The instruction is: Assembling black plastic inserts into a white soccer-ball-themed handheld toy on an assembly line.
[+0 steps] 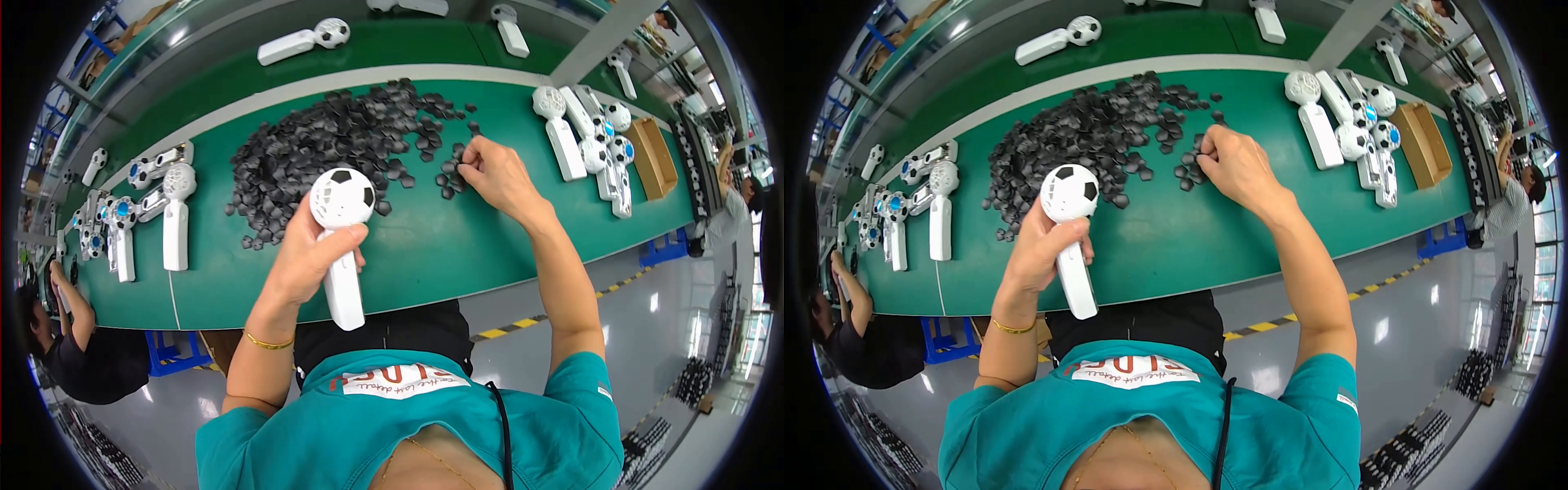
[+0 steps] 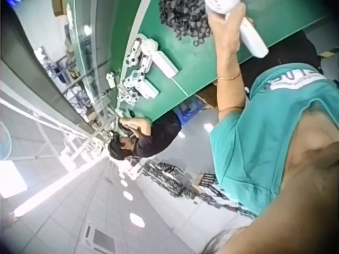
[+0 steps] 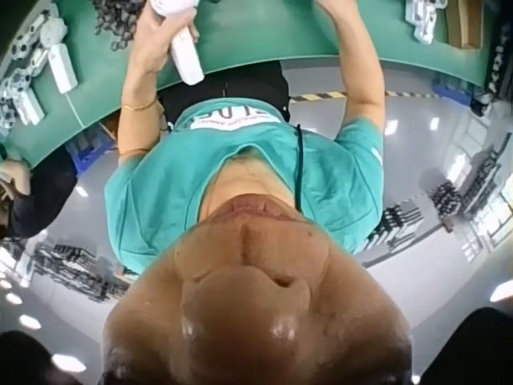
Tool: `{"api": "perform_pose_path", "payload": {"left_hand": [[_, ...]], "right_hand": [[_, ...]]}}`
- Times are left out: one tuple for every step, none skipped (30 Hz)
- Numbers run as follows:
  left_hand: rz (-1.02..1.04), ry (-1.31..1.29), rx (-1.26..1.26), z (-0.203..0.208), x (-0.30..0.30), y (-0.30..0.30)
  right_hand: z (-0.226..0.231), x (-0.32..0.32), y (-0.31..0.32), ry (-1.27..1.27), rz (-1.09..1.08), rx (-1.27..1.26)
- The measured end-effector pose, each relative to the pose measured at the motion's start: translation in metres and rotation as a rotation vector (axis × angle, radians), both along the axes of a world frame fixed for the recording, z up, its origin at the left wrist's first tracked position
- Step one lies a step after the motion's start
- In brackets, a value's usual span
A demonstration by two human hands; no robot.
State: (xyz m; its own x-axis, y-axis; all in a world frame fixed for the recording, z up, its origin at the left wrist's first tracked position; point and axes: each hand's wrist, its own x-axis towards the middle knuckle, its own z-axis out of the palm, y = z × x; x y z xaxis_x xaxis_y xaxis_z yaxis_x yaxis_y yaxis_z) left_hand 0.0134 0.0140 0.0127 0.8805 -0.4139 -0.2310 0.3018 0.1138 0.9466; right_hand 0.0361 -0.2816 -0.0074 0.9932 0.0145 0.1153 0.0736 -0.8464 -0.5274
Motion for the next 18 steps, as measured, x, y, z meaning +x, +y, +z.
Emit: {"api": "perform_pose_path", "payload": {"left_hand": [[-0.01, 0.001, -0.012, 0.001, 0.001, 0.0], [-0.021, 0.006, -0.026, 0.0, 0.001, -0.001], [-0.014, -0.004, -0.026, 0.0, 0.002, -0.001], [0.006, 0.008, -0.05, -0.001, 0.003, -0.002], [0.024, 0.023, -0.074, -0.001, 0.003, -0.002], [0.042, 0.041, -0.098, -0.001, 0.004, -0.003], [0.048, 0.045, -0.096, 0.0, 0.003, -0.004], [0.057, 0.047, -0.103, 0.002, 0.004, -0.004], [0.062, 0.056, -0.11, 0.004, 0.005, -0.006], [0.069, 0.066, -0.118, 0.004, 0.004, -0.007], [0.075, 0.082, -0.116, 0.004, 0.005, -0.007], [0.058, 0.032, -0.118, 0.005, 0.008, -0.008], [0.041, -0.018, -0.121, 0.005, 0.009, -0.009], [0.024, -0.07, -0.124, 0.004, 0.009, -0.009], [0.032, -0.061, -0.123, 0.004, 0.006, -0.009], [0.027, -0.091, -0.11, 0.004, 0.003, -0.009], [0.019, -0.127, -0.101, 0.004, 0.003, -0.01], [0.011, -0.164, -0.091, 0.004, 0.002, -0.01]], "right_hand": [[0.002, 0.0, 0.002, 0.075, -0.027, 0.071], [0.005, -0.001, 0.007, 0.062, -0.018, 0.071], [0.01, -0.004, 0.012, 0.076, -0.004, 0.177], [0.017, -0.006, 0.017, 0.093, 0.01, 0.284], [0.023, -0.009, 0.023, 0.113, 0.023, 0.391], [0.031, -0.012, 0.029, 0.112, 0.029, 0.392], [0.041, -0.016, 0.038, 0.173, 0.071, 0.554], [0.05, -0.02, 0.046, 0.238, 0.113, 0.716], [0.055, -0.024, 0.052, 0.309, 0.146, 0.878], [0.058, -0.026, 0.056, 0.324, 0.144, 0.88], [0.059, -0.028, 0.059, 0.296, 0.205, 0.932], [0.06, -0.028, 0.062, 0.265, 0.27, 0.984], [0.06, -0.028, 0.066, 0.233, 0.335, 1.036], [0.059, -0.029, 0.072, 0.246, 0.337, 1.038], [0.059, -0.03, 0.079, 0.163, 0.336, 0.981], [0.058, -0.032, 0.086, 0.079, 0.335, 0.921], [0.058, -0.032, 0.091, -0.011, 0.334, 0.858], [0.057, -0.031, 0.094, -0.008, 0.337, 0.856]]}}
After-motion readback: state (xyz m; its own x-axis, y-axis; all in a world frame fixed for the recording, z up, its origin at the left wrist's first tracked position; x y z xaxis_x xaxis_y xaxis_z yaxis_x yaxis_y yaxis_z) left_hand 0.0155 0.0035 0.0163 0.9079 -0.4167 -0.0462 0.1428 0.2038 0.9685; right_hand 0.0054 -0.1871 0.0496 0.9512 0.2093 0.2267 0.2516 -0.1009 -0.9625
